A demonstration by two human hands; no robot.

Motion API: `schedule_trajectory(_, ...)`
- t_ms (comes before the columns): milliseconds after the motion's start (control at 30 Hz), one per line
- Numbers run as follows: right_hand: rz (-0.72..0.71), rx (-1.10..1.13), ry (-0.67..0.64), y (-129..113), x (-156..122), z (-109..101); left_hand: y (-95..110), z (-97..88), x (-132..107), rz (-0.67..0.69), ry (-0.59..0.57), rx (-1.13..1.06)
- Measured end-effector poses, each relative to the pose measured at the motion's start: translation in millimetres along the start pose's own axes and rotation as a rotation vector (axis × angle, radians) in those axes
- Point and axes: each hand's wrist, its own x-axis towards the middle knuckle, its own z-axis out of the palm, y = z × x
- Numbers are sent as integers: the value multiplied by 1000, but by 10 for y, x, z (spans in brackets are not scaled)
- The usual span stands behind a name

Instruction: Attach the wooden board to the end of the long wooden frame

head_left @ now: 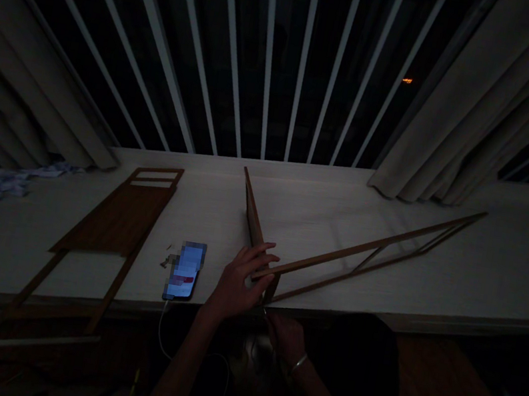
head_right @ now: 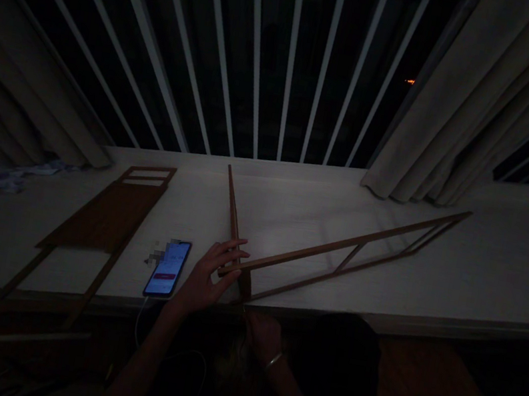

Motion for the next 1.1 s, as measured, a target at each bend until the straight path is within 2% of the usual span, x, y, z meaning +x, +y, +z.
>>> schedule_trajectory(300,-45,-72,13,-15,19,151,-6,5,-4,-9,-1,-14)
schedule_trajectory(500,-131,-218,-109,-45,23,19,3,-9,-4,-10,-11,-17)
schedule_trajectory(600,-178,-294,-130,-54,41,-70,5,-11,-5,-9,-14,-12)
schedule_trajectory(933,-218,-443,-112,-133,112,-200,-1,-5,-13,1,-10,-16)
schedule_trajectory(1100,-212,-514,-34,-118,101,-255,-7,3,-18,1,-11,-7)
